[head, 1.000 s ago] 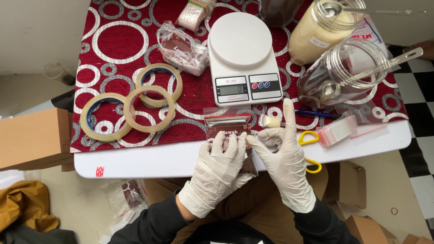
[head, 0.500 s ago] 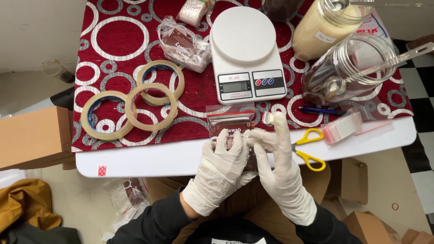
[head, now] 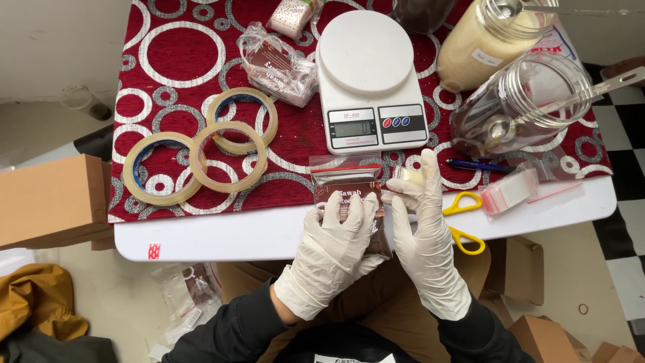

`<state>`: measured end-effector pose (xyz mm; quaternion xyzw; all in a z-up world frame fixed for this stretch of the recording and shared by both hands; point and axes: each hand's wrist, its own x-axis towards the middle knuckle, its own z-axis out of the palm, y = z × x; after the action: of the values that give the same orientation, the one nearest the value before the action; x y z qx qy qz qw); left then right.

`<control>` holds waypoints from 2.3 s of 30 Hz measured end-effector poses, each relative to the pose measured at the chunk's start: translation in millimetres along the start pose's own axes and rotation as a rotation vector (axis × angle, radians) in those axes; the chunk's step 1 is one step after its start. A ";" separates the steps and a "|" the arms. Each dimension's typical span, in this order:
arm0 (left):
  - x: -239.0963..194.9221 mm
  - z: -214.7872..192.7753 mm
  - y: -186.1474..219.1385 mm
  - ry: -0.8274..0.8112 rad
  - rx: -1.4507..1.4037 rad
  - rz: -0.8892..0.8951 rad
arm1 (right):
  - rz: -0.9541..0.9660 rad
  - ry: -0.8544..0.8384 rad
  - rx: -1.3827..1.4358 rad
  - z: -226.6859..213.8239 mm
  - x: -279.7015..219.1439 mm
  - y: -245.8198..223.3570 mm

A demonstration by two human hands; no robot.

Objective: The person seals a small plastic bag of coffee beans using clear packing tape. They cut a piece of tape with scissors, apply it to the top of the bag, and smooth it down to ensure a tight seal.

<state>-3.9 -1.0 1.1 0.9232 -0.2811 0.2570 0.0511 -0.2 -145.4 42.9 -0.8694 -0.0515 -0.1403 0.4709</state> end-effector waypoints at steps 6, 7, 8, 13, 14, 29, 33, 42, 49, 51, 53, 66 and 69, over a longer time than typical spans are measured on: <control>2.2 -4.9 0.0 -0.011 0.034 0.005 | 0.004 0.015 0.040 0.8 0.6 6.7; 1.5 -4.4 -0.2 -0.010 0.033 0.005 | 0.004 0.015 0.039 0.6 1.3 8.1; 0.8 -3.9 -0.3 -0.029 0.036 0.010 | -0.006 0.015 0.054 0.3 1.8 9.4; 0.2 -4.0 -0.4 -0.024 0.045 0.014 | 0.057 0.008 0.089 0.2 3.1 10.1; -0.6 -3.3 -0.2 -0.030 0.058 0.014 | 0.071 0.001 0.128 0.5 3.5 10.1; -11.9 7.8 0.4 0.048 0.004 -0.007 | 0.479 -0.002 0.476 4.1 22.7 11.9; -14.1 10.9 1.6 0.079 -0.086 -0.022 | 0.385 -0.027 0.336 10.7 27.6 24.1; -15.2 -12.5 6.7 0.068 -0.071 -0.084 | 0.093 -0.016 -0.001 -4.5 18.9 -3.1; -18.2 -15.2 14.3 0.020 -0.051 -0.145 | 0.002 0.207 -0.083 -63.6 -1.7 -15.9; -15.9 -19.4 13.4 0.001 -0.058 -0.146 | -0.064 0.287 -0.081 -78.5 -6.6 3.1; -14.9 -30.0 8.8 0.017 -0.089 -0.142 | -0.092 0.291 -0.135 -90.2 -8.2 3.2; -42.6 -75.6 -104.6 0.257 0.205 -0.530 | 0.039 0.302 -0.756 -136.0 -17.6 29.4; -52.5 -66.3 -105.9 0.252 0.208 -0.518 | 0.257 0.170 -0.430 -167.6 -3.6 100.1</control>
<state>-12.9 129.3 37.2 0.9253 0.0000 0.3752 0.0547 -14.3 -340.2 48.0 -0.9340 0.1302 -0.1595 0.2919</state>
